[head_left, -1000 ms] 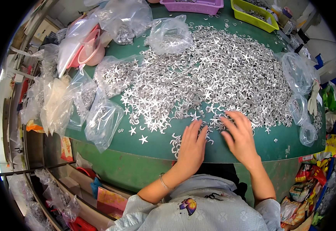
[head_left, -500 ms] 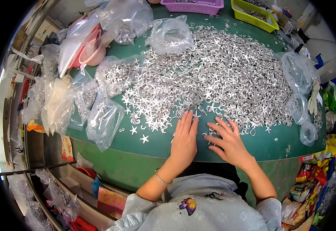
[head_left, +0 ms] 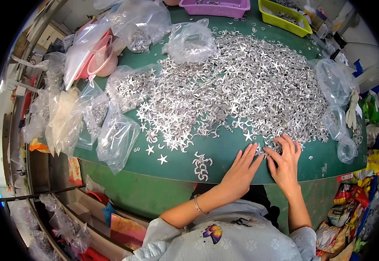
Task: The person sorts small star-shaped and crescent-moon-shaped metal charms by hand on a green workbench, moving them between piles and into plastic bags.
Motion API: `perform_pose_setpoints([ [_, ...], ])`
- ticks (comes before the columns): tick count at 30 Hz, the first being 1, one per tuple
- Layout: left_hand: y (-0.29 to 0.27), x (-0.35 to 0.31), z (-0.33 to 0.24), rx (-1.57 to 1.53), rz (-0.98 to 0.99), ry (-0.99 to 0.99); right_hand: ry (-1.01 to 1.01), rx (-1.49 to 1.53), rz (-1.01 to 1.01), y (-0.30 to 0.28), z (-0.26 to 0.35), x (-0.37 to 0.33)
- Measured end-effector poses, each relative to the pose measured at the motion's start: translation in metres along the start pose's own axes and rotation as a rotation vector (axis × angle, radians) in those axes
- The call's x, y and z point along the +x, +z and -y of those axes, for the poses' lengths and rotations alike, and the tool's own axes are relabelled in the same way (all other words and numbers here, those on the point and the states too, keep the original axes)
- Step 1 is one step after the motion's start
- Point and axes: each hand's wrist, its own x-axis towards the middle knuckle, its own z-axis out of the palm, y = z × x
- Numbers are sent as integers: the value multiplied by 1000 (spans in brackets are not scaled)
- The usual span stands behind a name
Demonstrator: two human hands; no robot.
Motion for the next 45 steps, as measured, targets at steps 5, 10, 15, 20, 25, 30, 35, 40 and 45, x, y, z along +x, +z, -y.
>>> perform_pose_setpoints([
  [5,-28,7,19,298,-187,-117,21,170,-109,11,5,21],
  [10,-34,5,34,484,-129,-104,-63,7,-42,36,35,47],
  [15,-39,-14,23,479,-30,-168,-151,110,100,24,41,31],
  [20,-39,-20,20,367,-107,-198,-123,173,113,25,35,34],
  [25,-38,-18,24,200,-196,-179,-216,177,185,16,40,32],
  [30,-38,-14,20,169,-138,-112,-94,142,133,18,34,33],
  [35,-39,-15,25,-26,-193,-177,-145,257,134,20,35,29],
  [40,-37,-2,24,221,-184,-81,-104,60,53,29,35,40],
  [45,-40,-18,21,139,-156,-119,-12,-85,-93,29,21,33],
])
